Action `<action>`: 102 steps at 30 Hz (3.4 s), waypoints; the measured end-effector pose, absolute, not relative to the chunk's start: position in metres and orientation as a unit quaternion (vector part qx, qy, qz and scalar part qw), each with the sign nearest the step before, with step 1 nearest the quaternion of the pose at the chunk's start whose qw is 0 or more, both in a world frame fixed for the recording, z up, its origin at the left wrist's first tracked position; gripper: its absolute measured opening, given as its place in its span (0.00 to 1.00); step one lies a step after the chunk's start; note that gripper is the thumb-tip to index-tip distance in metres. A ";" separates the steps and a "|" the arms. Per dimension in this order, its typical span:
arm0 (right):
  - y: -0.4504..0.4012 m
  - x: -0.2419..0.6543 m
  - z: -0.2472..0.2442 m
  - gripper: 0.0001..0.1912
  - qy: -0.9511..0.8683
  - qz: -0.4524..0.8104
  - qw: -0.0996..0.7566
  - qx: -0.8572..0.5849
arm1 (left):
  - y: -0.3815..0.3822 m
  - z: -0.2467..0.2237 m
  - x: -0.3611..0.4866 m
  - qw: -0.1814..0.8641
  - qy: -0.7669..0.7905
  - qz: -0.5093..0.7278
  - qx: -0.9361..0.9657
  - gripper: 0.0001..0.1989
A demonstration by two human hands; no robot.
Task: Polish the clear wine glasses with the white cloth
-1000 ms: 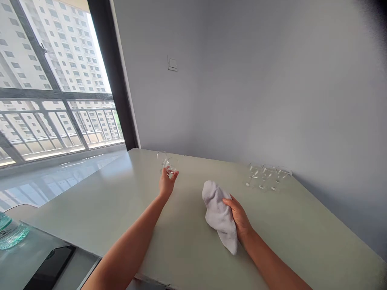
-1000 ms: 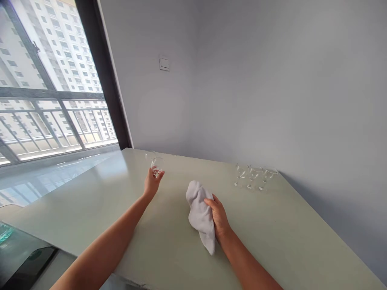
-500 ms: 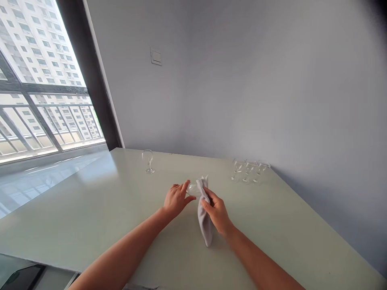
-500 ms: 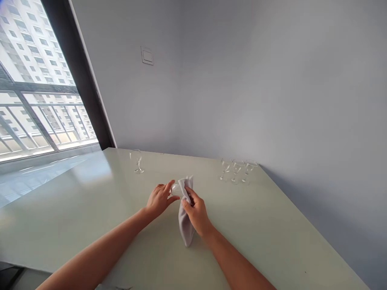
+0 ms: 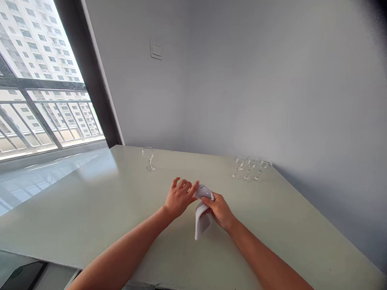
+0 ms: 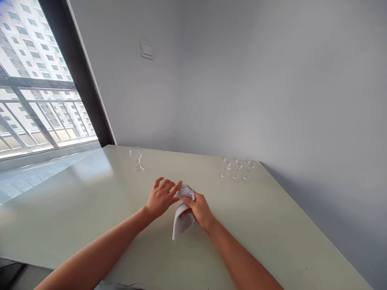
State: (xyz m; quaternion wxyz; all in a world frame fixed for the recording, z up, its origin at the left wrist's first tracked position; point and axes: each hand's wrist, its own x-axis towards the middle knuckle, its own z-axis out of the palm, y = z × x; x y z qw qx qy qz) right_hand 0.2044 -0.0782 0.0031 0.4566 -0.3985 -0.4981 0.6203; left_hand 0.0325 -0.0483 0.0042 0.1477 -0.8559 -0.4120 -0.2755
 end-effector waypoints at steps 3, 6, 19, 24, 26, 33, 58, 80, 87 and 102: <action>-0.073 0.208 0.004 0.14 -0.411 0.688 0.481 -0.356 | -0.047 0.009 0.030 0.192 -0.397 -0.304 -0.844 0.16; -0.074 0.216 0.011 0.13 -0.511 0.661 0.419 -0.355 | -0.043 0.012 0.023 0.119 -0.389 -0.285 -0.868 0.13; -0.066 0.219 0.007 0.16 -0.390 0.696 0.451 -0.400 | -0.044 0.012 0.028 0.036 -0.415 -0.286 -0.863 0.12; -0.070 0.212 0.002 0.14 -0.449 0.658 0.450 -0.402 | -0.038 0.006 0.023 0.044 -0.396 -0.250 -0.882 0.12; -0.070 0.215 0.005 0.12 -0.541 0.597 0.435 -0.402 | -0.037 0.006 0.020 -0.027 -0.418 -0.254 -0.872 0.13; -0.073 0.240 0.024 0.09 -0.785 0.440 0.275 -0.339 | -0.037 0.017 0.012 -0.510 -0.345 -0.157 -0.772 0.16; -0.081 0.209 0.017 0.15 -0.813 0.069 0.388 -0.430 | -0.049 0.008 0.025 0.031 -0.353 -0.221 -0.909 0.11; -0.090 0.178 -0.010 0.19 -0.367 0.640 0.581 -0.344 | -0.075 -0.008 0.068 -0.130 -0.355 -0.436 -0.817 0.24; -0.088 0.190 0.000 0.16 -0.355 0.736 0.480 -0.320 | -0.061 0.002 0.053 -0.706 -0.251 -0.411 -0.519 0.20; -0.096 0.198 0.006 0.19 -0.800 0.257 0.408 -0.358 | -0.043 -0.001 0.041 -0.703 -0.368 -0.509 -0.333 0.20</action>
